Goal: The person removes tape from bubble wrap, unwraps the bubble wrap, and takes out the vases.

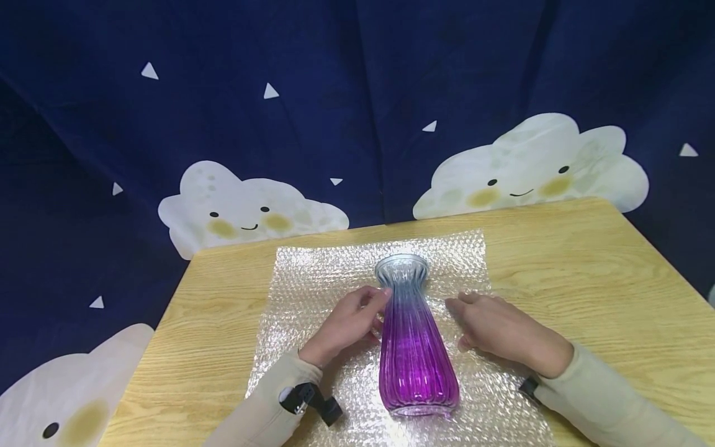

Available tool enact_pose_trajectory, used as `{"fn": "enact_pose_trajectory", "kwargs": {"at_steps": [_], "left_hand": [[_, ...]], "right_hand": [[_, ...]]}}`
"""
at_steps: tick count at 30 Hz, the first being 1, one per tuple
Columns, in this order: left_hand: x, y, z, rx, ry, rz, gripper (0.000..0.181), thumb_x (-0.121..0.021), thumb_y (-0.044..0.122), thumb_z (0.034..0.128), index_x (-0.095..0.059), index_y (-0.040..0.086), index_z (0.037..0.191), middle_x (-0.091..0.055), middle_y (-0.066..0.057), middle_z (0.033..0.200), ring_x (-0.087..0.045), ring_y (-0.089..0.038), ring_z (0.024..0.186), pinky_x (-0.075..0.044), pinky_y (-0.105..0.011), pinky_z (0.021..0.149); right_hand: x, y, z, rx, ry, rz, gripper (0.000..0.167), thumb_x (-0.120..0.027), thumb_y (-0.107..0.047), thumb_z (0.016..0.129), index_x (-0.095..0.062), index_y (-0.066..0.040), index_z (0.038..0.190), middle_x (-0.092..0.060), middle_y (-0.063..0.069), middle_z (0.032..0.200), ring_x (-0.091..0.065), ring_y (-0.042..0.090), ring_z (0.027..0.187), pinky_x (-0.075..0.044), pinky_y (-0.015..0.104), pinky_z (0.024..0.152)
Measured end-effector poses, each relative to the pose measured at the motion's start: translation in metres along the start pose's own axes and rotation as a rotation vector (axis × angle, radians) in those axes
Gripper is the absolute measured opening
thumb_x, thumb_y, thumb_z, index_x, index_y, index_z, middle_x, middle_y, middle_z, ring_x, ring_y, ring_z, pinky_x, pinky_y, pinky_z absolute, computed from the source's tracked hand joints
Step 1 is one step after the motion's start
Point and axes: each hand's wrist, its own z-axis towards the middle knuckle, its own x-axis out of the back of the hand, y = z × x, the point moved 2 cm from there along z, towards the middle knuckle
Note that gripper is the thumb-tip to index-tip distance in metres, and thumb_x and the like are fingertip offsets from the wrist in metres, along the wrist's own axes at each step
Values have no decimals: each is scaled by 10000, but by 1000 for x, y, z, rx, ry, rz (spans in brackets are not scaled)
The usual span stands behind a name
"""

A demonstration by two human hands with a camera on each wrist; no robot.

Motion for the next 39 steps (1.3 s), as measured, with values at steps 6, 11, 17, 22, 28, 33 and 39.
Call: {"fn": "enact_pose_trajectory", "kwargs": {"at_steps": [6,11,17,22,28,33,39], "left_hand": [[-1,2,0,18,16,8,691,-560,687,963,-631,89,1301,-699,-116,1046,-699,-204,720,-637,-366,628],[-2,4,-1,31,10,-14,713,-562,691,959,-619,66,1299,-696,-118,1038,-700,-204,741,-634,-362,651],[-3,5,-1,50,3,-43,760,-562,717,943,-597,62,1325,-687,-127,1061,-719,-216,768,-639,-367,687],[-4,6,1,49,-13,-67,840,-564,733,931,-559,40,1406,-703,-161,1156,-755,-235,789,-646,-371,756],[-6,5,3,53,-54,-106,850,-558,747,925,-576,41,1397,-740,-172,1147,-778,-262,798,-650,-390,784],[-7,4,4,35,-55,-93,813,-542,738,940,-620,40,1348,-748,-159,1143,-778,-260,865,-644,-391,831],[-9,3,5,16,-13,-10,834,-507,758,945,-615,60,1389,-724,-140,1225,-726,-256,1070,-588,-446,986]], "right_hand": [[1,0,0,9,8,-5,403,-900,-227,740,-632,-131,1025,-750,167,1030,-733,355,946,-640,461,782],[1,-1,0,-2,-6,-3,397,-902,-233,737,-619,-146,1002,-725,103,965,-640,151,701,-594,322,651],[0,0,1,-3,-13,-1,411,-903,-235,736,-622,-138,1019,-729,113,984,-634,141,693,-590,308,646],[0,1,0,8,-6,8,408,-906,-227,730,-618,-142,1006,-662,6,872,-547,73,624,-529,240,583],[0,1,-1,12,-4,18,426,-905,-216,728,-625,-130,1038,-577,-60,809,-481,41,589,-459,185,536],[0,1,0,-4,-18,25,432,-903,-217,732,-629,-126,1054,-615,-31,834,-496,47,584,-484,198,550],[0,1,0,-7,-22,13,550,-908,-231,723,-652,-73,1183,-712,63,940,-568,68,627,-583,271,634]]}}
